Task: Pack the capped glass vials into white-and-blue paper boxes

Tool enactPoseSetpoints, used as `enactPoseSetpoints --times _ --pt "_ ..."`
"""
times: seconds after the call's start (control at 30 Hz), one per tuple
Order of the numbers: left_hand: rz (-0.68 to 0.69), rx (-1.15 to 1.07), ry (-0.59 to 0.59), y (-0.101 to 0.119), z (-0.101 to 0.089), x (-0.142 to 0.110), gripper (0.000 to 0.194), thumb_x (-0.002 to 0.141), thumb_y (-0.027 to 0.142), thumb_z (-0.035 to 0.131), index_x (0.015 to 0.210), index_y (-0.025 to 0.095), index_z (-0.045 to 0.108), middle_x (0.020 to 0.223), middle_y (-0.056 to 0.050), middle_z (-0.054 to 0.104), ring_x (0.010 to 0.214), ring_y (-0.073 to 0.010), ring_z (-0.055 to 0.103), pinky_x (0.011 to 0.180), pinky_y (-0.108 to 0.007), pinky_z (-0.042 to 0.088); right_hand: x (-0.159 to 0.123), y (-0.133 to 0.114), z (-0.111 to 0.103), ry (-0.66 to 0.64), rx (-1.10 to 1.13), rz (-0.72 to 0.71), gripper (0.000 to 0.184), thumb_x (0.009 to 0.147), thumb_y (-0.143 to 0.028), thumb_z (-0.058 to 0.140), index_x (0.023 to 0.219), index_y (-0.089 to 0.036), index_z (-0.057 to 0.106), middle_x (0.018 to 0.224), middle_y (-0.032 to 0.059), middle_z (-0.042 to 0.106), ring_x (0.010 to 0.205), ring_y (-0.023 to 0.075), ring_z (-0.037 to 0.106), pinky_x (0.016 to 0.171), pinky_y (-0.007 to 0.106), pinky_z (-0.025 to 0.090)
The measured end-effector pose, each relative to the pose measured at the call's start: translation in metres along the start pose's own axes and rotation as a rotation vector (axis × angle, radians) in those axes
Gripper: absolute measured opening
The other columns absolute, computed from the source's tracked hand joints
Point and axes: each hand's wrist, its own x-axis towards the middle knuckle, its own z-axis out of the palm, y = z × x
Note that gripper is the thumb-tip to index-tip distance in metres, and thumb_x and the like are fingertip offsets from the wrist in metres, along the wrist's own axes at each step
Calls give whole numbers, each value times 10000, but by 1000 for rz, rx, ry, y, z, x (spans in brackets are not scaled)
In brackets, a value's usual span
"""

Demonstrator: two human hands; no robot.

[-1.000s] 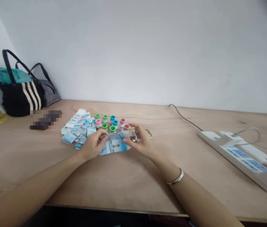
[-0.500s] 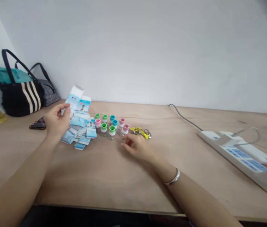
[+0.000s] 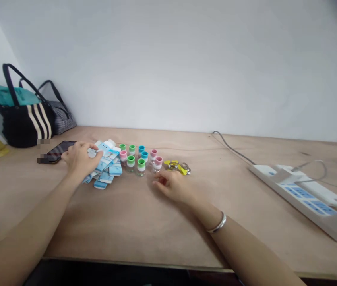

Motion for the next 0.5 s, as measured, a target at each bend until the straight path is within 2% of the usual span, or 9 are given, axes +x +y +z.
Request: enactPoseSetpoints --times 0.07,0.1,0.13,0.17,0.23,0.27,0.33,0.4,0.5 --pt "117 -58 140 10 -3 -8 218 705 401 628 805 207 642 1087 -102 580 1071 -333 500 934 -496 325 0 0 0 2 -35 -20 111 818 -255 561 808 -178 639 700 29 646 612 130 552 570 232 366" --pt "219 -121 162 15 -3 -14 195 727 377 617 809 201 629 1088 -98 576 1065 -305 510 949 -468 334 1 0 0 2 -60 -37 106 814 -250 563 799 -178 640 705 32 643 627 135 551 581 237 365" --pt "352 -200 126 21 -2 -21 166 756 350 598 818 198 619 1063 -91 581 1036 -270 531 944 -428 361 1 1 0 7 -91 -52 104 809 -243 566 781 -176 641 708 37 639 640 140 547 589 242 362" --pt "503 -280 32 28 -1 -29 138 788 323 571 833 201 615 1022 -79 593 993 -237 551 923 -390 391 2 2 0 18 -128 -59 108 805 -235 566 757 -174 640 709 41 634 649 144 541 596 247 358" --pt "803 -377 -284 40 5 -47 131 833 290 531 888 213 621 973 -59 607 928 -195 569 861 -331 441 3 4 1 64 -218 -37 122 798 -227 567 718 -172 640 727 55 626 677 155 534 624 259 356" --pt "898 -388 -410 46 9 -56 148 835 299 538 919 215 626 1002 -62 603 938 -195 566 855 -327 449 4 5 1 96 -266 -7 129 800 -234 567 719 -173 646 751 64 626 703 163 533 650 269 358" --pt "949 -350 -508 55 17 -71 218 823 365 570 972 220 636 1058 -78 584 982 -227 547 873 -373 449 5 7 1 140 -352 63 148 818 -278 559 793 -188 674 840 81 630 779 187 533 722 300 357" --pt "904 -277 -526 59 24 -81 312 839 429 540 1062 227 625 1102 -97 558 1038 -261 514 895 -425 439 6 7 1 131 -404 118 194 842 -337 540 893 -221 687 933 86 629 862 213 528 785 335 340" --pt "813 -199 -533 59 31 -85 433 875 483 456 1203 219 560 1154 -120 526 1097 -282 475 913 -452 436 6 5 0 51 -417 132 223 862 -364 513 956 -260 685 1005 74 633 956 239 517 825 366 316"
